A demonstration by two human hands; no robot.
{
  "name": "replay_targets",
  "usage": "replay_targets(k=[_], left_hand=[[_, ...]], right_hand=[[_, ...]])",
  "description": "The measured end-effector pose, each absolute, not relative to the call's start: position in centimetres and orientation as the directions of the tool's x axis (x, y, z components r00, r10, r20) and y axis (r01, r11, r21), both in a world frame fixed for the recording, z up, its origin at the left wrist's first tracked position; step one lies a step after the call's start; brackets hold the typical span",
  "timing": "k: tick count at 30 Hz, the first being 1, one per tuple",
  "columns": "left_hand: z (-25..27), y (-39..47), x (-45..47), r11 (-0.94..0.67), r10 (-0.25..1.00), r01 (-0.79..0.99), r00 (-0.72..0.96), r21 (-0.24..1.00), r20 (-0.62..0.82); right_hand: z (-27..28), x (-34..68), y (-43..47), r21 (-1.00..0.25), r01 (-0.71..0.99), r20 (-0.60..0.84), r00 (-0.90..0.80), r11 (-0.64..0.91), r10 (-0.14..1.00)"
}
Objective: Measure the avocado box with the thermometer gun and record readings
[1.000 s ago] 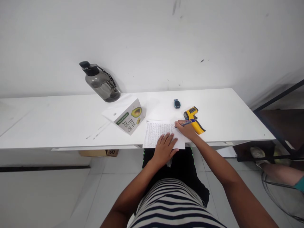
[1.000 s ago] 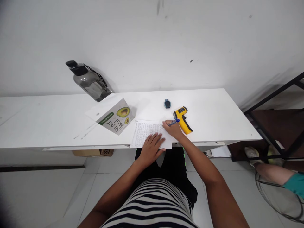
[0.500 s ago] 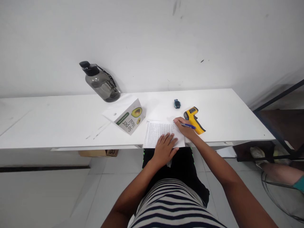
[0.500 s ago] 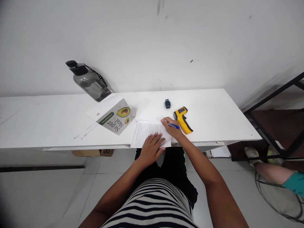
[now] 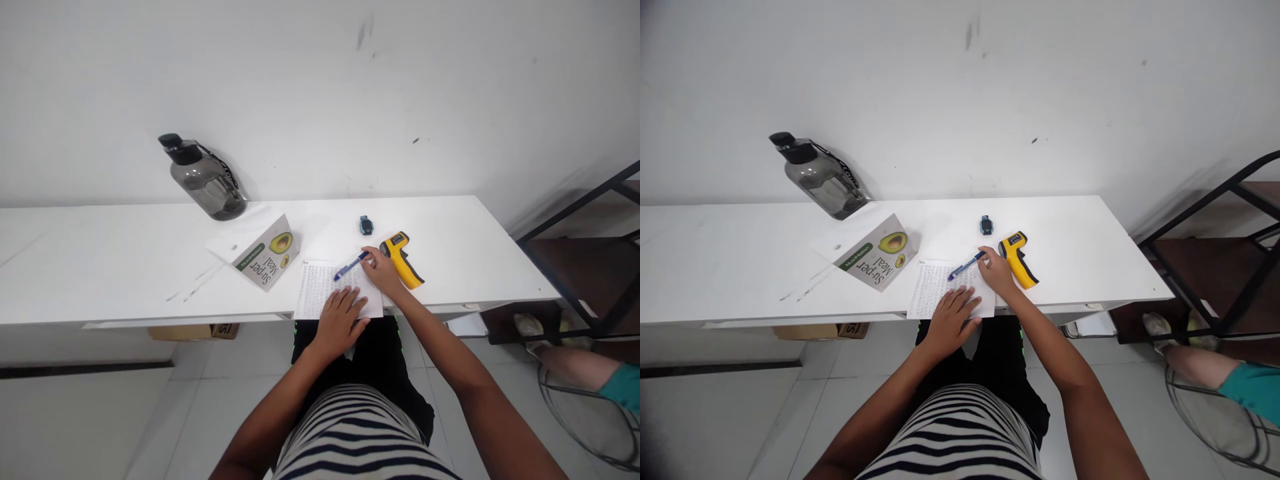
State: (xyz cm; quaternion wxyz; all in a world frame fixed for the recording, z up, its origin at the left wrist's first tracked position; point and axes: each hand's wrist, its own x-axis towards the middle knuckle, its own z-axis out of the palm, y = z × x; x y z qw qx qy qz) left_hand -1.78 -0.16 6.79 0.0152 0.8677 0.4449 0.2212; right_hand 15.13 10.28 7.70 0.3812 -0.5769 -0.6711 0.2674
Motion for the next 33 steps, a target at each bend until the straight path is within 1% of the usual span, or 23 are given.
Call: replay_targets(k=[8,10,12,14,16,17,19,21,22,25,28,31,33], left_hand=[[6.1,0.0,-1.9,-0.61,0.772,0.766,0.517,0.202,0.371],[6.0,0.1,-1.9,-0.612,0.768,0.767,0.52,0.19,0.374],[6.1,0.0,-2.0,-0.614,0.764,0.767,0.52,0.184,0.383],[6.1,0.0,-2.0,-0.616,0.761,0.765,0.518,0.187,0.391],[6.1,0.0,-2.0,-0.618,0.759,0.762,0.513,0.194,0.402],[6.1,0.1,-1.9,-0.619,0.757,0.76,0.512,0.196,0.406],[6.0,0.3,-1.8,-0.619,0.755,0.761,0.508,0.194,0.415],[6.0,0.7,-1.4,-0.622,0.751,0.761,0.513,0.185,0.416],[6.1,1.0,-1.3,-0.625,0.749,0.76,0.519,0.178,0.413],[6.4,1.6,-0.8,-0.634,0.745,0.755,0.54,0.166,0.392],[7.2,1.8,-0.7,-0.655,0.727,0.736,0.552,0.172,0.408],[8.3,1.5,-1.5,-0.675,0.686,0.718,0.524,0.171,0.505],[9.0,1.2,-2.7,-0.643,0.677,0.742,0.435,0.189,0.594]], right_hand=[[7.6,15.1,10.3,-0.84,0.518,0.178,-0.016,0.16,0.984],[7.7,15.0,10.0,-0.846,0.502,0.187,-0.039,0.18,0.982],[8.0,15.1,9.5,-0.824,0.516,0.236,-0.066,0.235,0.97],[8.3,15.4,8.8,-0.735,0.61,0.327,-0.065,0.297,0.943],[8.7,16.0,8.3,-0.582,0.761,0.406,-0.034,0.287,0.913],[8.9,16.3,8.1,-0.5,0.832,0.422,-0.009,0.241,0.907],[9.3,17.2,8.1,-0.358,0.929,0.408,0.063,0.096,0.911],[9.7,17.9,8.3,-0.262,0.964,0.37,0.149,-0.051,0.917],[9.8,18.3,8.5,-0.236,0.966,0.346,0.182,-0.103,0.92],[10.0,18.8,9.1,-0.231,0.953,0.256,0.256,-0.198,0.932],[10.2,19.0,9.5,-0.287,0.93,0.175,0.287,-0.23,0.942],[10.4,19.2,9.5,-0.339,0.91,0.131,0.298,-0.239,0.946],[10.7,19.5,9.3,-0.353,0.907,0.095,0.281,-0.232,0.955]])
